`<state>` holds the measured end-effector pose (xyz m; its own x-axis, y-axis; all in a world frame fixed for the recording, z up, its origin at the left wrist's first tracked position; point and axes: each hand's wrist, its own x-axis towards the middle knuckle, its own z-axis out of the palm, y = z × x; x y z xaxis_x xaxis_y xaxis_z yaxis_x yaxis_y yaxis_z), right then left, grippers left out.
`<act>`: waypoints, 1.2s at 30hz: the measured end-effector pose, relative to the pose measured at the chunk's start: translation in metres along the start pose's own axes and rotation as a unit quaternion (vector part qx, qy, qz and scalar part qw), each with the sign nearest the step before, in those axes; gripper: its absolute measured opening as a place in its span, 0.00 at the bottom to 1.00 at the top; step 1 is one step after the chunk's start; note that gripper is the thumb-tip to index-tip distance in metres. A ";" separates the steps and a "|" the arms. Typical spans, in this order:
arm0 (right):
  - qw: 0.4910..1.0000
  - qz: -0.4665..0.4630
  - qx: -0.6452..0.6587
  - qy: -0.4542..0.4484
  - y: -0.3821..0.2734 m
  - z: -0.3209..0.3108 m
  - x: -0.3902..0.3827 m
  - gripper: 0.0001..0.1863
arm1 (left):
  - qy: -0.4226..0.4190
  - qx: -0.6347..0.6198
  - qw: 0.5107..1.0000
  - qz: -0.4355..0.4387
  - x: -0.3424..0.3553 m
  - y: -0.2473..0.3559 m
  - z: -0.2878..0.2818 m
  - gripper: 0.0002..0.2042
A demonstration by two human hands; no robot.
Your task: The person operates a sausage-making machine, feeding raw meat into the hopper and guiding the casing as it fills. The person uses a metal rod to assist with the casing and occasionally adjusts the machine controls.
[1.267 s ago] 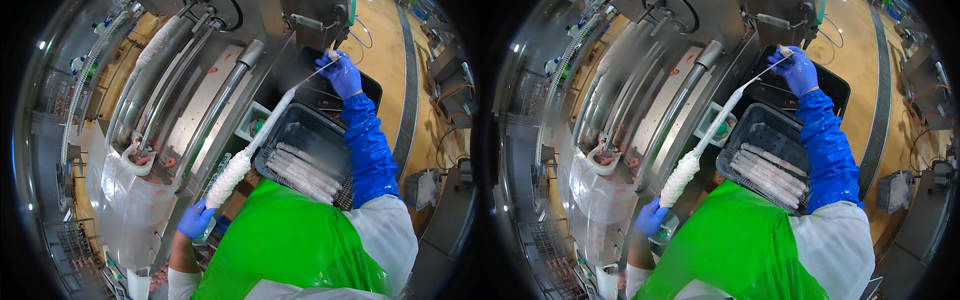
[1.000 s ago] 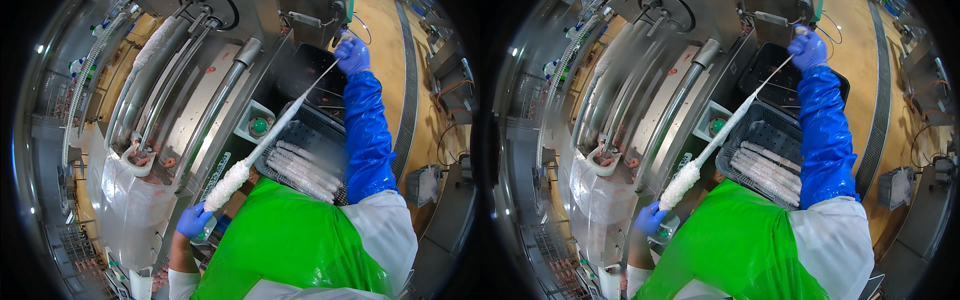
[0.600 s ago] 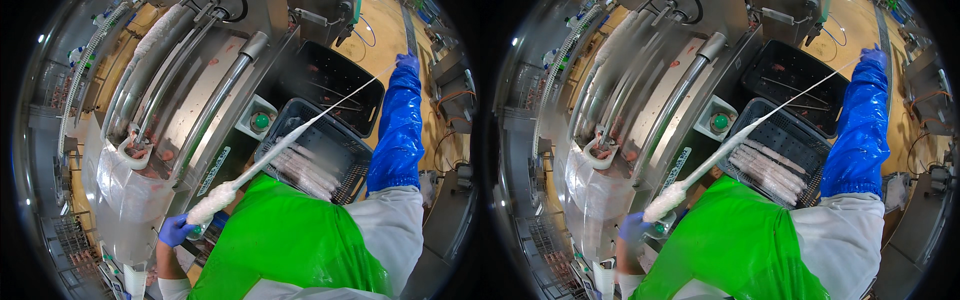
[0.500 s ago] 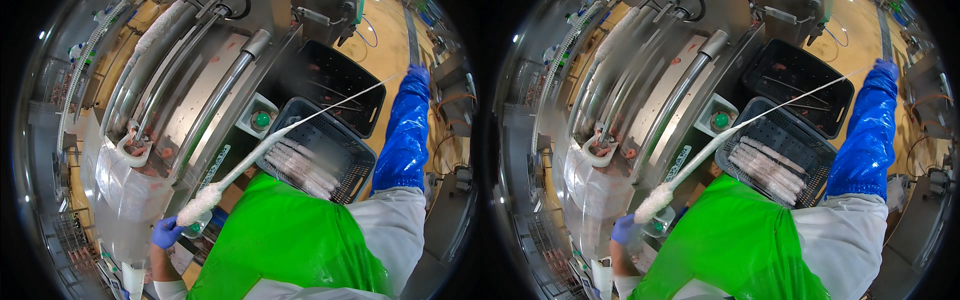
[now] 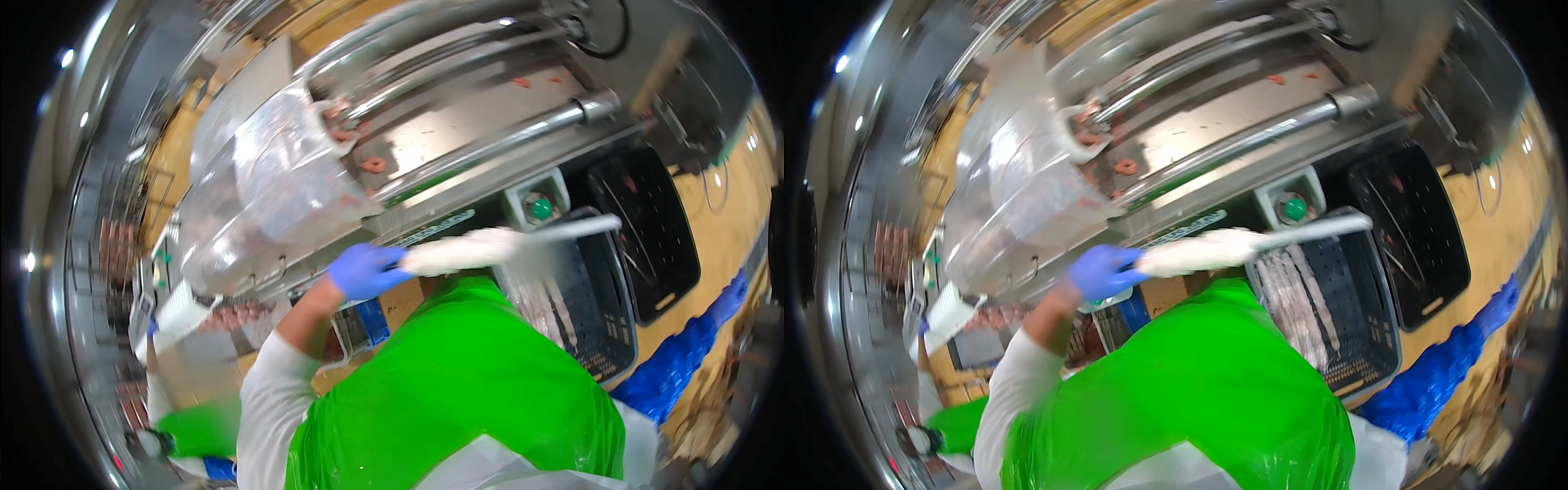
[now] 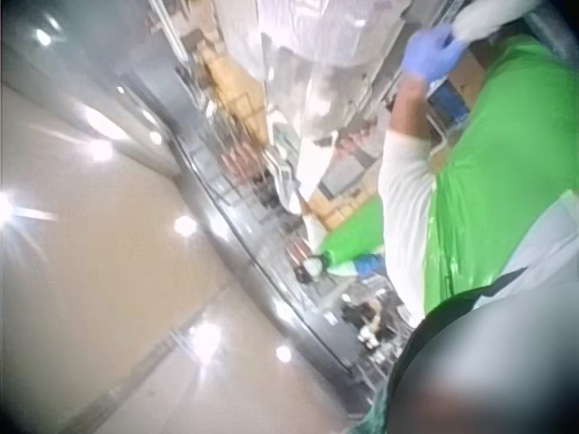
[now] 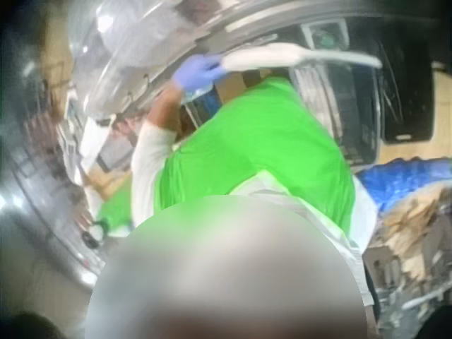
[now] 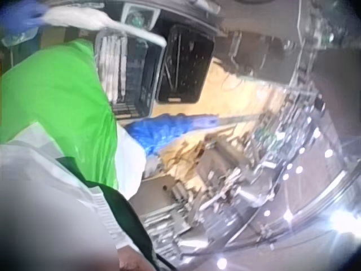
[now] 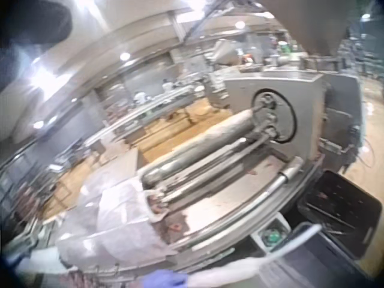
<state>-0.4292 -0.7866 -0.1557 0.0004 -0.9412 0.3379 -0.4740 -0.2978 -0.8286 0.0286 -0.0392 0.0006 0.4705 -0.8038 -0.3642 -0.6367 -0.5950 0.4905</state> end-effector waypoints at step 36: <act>0.647 -0.475 -0.368 -0.469 -0.076 0.191 -0.214 0.05 | 0.365 -0.059 0.922 -0.116 0.093 -0.085 -0.189 0.30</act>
<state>-0.2251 -0.5930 -0.2500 0.9702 -0.1755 -0.1672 -0.1587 -0.9813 0.1087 0.2420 -0.0639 0.0748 0.8985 -0.4166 0.1380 -0.4168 -0.7116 0.5656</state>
